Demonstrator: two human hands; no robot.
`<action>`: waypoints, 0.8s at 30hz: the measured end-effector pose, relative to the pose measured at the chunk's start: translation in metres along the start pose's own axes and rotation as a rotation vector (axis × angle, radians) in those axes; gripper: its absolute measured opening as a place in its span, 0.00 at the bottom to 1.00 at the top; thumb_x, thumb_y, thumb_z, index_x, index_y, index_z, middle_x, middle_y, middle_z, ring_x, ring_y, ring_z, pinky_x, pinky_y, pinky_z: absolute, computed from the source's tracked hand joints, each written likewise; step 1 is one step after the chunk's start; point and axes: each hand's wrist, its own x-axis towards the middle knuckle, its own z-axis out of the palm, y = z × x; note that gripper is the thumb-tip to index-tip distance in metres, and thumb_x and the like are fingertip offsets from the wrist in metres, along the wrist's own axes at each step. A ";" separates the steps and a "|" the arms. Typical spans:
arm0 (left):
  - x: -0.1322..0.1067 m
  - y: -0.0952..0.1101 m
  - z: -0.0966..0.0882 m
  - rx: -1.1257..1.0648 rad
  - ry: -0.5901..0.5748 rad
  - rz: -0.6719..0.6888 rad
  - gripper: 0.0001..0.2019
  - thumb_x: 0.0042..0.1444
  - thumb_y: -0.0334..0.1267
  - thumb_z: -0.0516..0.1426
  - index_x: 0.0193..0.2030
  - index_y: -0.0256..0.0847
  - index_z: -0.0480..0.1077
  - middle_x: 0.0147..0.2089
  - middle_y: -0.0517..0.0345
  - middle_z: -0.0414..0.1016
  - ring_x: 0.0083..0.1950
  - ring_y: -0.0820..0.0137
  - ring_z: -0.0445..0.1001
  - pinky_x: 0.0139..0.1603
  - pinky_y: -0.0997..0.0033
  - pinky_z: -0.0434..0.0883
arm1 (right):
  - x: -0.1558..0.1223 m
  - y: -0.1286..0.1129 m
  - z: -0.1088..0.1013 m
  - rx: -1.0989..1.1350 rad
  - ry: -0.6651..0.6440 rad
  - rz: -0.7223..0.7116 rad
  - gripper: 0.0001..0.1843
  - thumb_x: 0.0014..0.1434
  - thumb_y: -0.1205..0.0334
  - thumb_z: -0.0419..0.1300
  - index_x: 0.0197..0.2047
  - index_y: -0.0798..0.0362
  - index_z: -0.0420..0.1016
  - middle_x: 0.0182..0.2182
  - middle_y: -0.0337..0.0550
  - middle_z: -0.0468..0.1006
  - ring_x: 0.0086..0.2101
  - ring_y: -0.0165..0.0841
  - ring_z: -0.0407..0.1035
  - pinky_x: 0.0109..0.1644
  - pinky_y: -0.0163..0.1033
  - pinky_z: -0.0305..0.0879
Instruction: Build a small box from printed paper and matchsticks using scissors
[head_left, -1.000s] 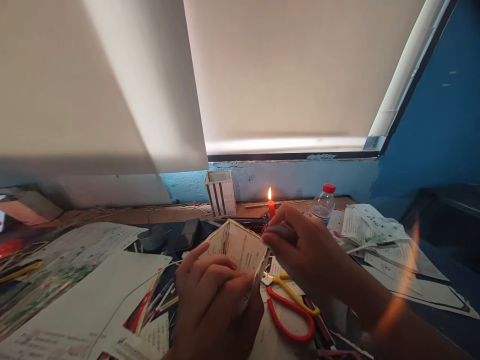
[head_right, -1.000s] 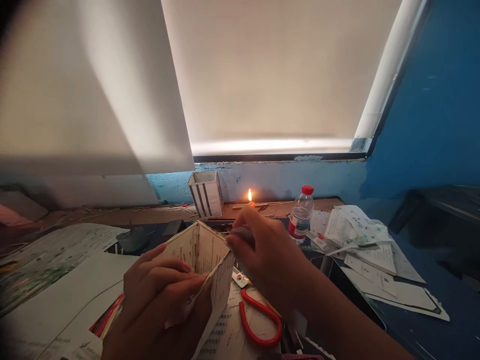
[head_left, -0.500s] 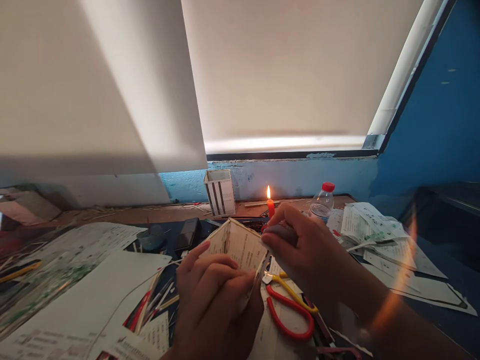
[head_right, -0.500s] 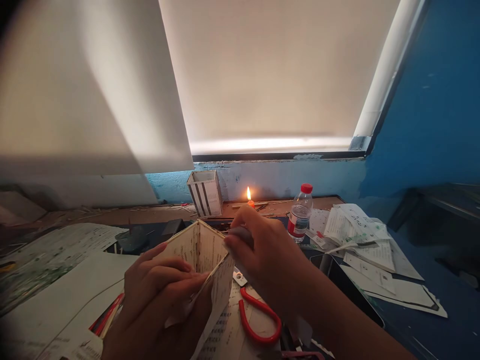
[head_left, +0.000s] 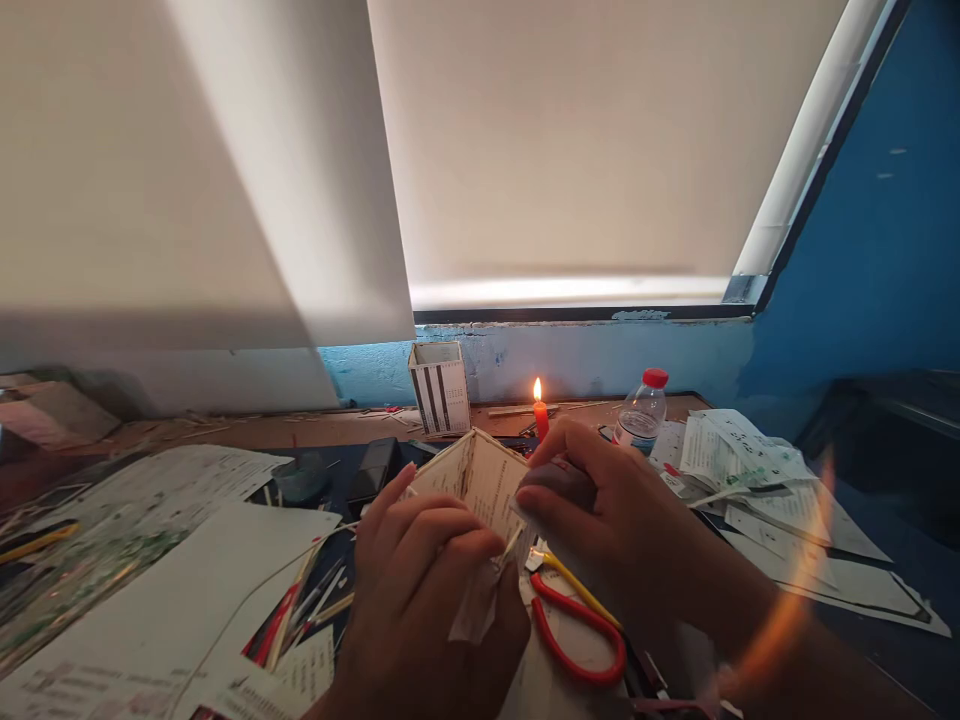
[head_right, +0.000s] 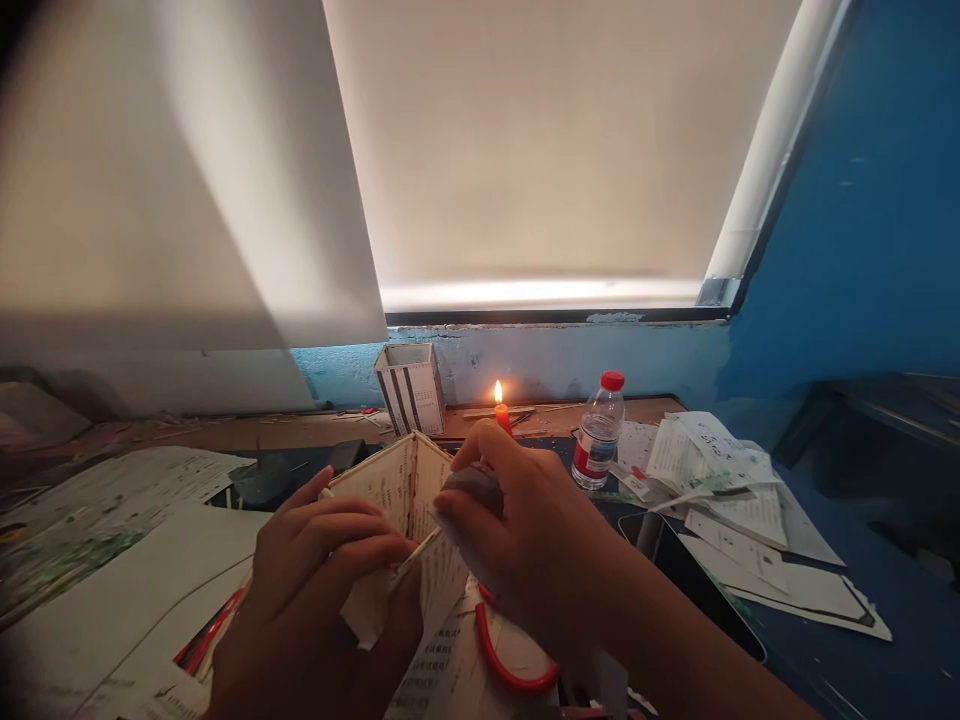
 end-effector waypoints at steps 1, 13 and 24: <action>0.000 -0.001 0.000 0.000 -0.002 0.003 0.10 0.50 0.21 0.65 0.34 0.39 0.73 0.34 0.57 0.74 0.42 0.66 0.74 0.66 0.38 0.67 | -0.001 -0.001 0.001 0.001 -0.002 0.004 0.07 0.67 0.55 0.63 0.39 0.46 0.70 0.25 0.29 0.69 0.26 0.29 0.64 0.28 0.33 0.59; -0.004 -0.002 0.000 -0.015 -0.034 0.006 0.11 0.51 0.20 0.63 0.37 0.39 0.73 0.37 0.57 0.72 0.44 0.68 0.72 0.66 0.44 0.68 | -0.006 -0.003 0.008 -0.053 0.060 0.008 0.06 0.67 0.58 0.62 0.38 0.46 0.69 0.25 0.29 0.70 0.25 0.28 0.62 0.27 0.32 0.58; -0.001 -0.004 -0.002 0.014 -0.005 0.021 0.11 0.51 0.20 0.63 0.36 0.39 0.72 0.37 0.57 0.73 0.45 0.67 0.74 0.65 0.45 0.68 | -0.002 0.000 0.009 -0.032 0.052 -0.005 0.06 0.68 0.58 0.61 0.40 0.46 0.68 0.25 0.29 0.71 0.25 0.29 0.64 0.27 0.33 0.59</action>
